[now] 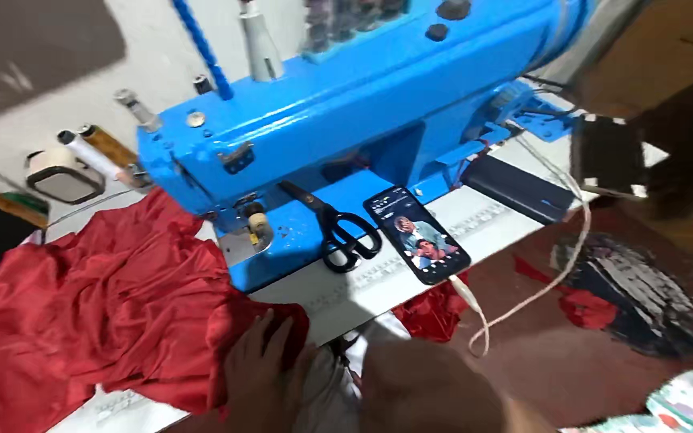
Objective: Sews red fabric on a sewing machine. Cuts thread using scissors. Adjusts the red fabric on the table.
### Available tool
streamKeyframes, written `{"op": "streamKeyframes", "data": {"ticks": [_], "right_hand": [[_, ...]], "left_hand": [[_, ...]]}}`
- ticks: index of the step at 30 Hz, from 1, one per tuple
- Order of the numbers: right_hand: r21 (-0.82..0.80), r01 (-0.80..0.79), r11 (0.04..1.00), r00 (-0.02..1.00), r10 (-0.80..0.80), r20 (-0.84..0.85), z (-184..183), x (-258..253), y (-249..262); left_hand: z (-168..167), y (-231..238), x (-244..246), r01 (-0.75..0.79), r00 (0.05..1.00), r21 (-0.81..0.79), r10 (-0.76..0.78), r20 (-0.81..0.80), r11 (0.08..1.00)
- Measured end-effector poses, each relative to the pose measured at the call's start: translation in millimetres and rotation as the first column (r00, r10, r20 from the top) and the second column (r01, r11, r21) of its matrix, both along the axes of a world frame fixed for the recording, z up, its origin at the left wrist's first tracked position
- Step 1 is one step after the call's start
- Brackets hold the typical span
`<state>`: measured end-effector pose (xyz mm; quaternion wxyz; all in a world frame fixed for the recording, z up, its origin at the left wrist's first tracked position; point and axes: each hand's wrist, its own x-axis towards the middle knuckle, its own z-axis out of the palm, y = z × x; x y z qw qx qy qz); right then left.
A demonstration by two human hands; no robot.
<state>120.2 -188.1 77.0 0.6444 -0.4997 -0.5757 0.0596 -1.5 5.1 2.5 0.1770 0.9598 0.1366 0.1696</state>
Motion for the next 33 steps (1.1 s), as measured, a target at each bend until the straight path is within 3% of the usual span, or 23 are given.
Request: {"op": "streamKeyframes", "data": {"ticks": [4,7,9,15,21,22,24,26,33], "right_hand": [[-0.368,0.364,0.855,0.925,-0.288,0.246,-49,17,30],[-0.502,0.44,0.745,0.897,-0.335,0.289,-70,17,46],[-0.561,0.45,0.695,0.893,-0.349,0.284,-77,18,54],[-0.514,0.531,0.673,0.847,-0.403,0.347,-86,19,69],[-0.583,0.4,0.707,0.908,-0.219,0.358,-80,1,77],[-0.565,0.406,0.719,0.899,-0.201,0.39,-82,-3,78],[-0.564,0.395,0.725,0.897,-0.17,0.409,-84,-6,80],[-0.604,0.36,0.711,0.918,-0.153,0.366,-82,-6,78],[-0.566,0.443,0.696,0.894,-0.388,0.223,-75,-2,79]], "left_hand": [[4,19,-6,-0.053,0.992,-0.033,0.056,0.11,0.998],[2,25,-11,-0.156,0.986,0.029,0.154,0.07,0.987],[-2,26,-16,-0.141,0.989,0.037,0.139,0.039,0.989],[4,33,-26,-0.021,0.995,-0.067,0.027,0.092,0.998],[37,83,-2,-0.031,0.996,0.115,0.022,0.083,0.993],[37,97,5,0.0,0.999,0.127,-0.005,0.04,0.992],[40,121,20,0.069,0.977,0.059,-0.055,-0.208,0.996],[39,139,40,0.109,0.889,-0.063,-0.126,-0.441,0.992],[13,168,96,0.135,0.907,-0.082,-0.156,-0.391,0.987]]}}
